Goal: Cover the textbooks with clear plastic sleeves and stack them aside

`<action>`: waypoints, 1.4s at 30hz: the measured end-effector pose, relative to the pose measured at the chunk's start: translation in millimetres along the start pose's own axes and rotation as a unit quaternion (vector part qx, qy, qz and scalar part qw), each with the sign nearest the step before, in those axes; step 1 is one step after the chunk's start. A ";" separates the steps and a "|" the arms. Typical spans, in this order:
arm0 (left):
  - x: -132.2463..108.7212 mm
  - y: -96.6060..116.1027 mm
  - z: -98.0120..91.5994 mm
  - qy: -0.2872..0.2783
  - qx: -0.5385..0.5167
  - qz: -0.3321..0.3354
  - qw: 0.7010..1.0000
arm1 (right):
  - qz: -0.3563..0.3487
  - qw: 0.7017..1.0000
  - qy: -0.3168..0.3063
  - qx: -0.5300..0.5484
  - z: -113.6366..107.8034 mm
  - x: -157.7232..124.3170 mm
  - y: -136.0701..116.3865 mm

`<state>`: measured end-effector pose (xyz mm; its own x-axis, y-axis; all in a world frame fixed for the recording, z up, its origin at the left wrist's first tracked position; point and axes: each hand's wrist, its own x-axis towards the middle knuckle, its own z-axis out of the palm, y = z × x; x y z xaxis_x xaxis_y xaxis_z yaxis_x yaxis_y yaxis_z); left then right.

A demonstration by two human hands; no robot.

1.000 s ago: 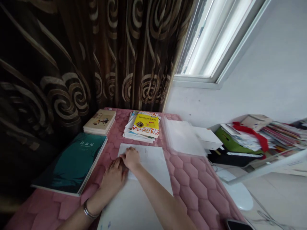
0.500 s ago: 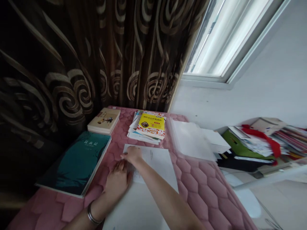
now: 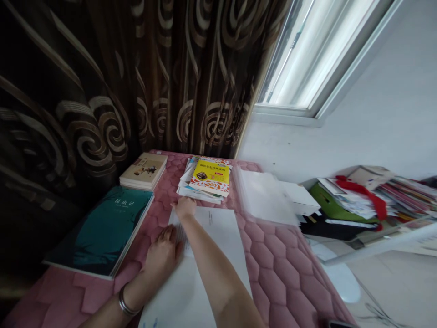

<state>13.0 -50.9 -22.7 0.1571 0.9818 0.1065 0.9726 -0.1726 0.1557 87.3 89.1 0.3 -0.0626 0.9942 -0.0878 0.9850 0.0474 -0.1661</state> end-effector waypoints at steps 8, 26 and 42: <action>0.9 1.3 -2.4 0.002 0.035 0.008 0.999 | -0.021 0.999 0.044 0.012 12.6 -65.8 50.7; 86.1 32.9 13.1 -0.056 -0.032 0.148 0.987 | -0.019 0.994 0.087 0.057 20.5 -98.4 127.7; 72.7 -18.0 3.9 -0.046 0.011 0.009 0.999 | 0.048 0.998 0.042 0.003 7.6 -85.1 169.5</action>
<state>7.6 23.9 -21.6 0.1891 0.9818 0.0182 0.9727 -0.1899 0.1335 258.3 11.8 -27.9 0.0464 0.9987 -0.0214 0.9847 -0.0493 -0.1670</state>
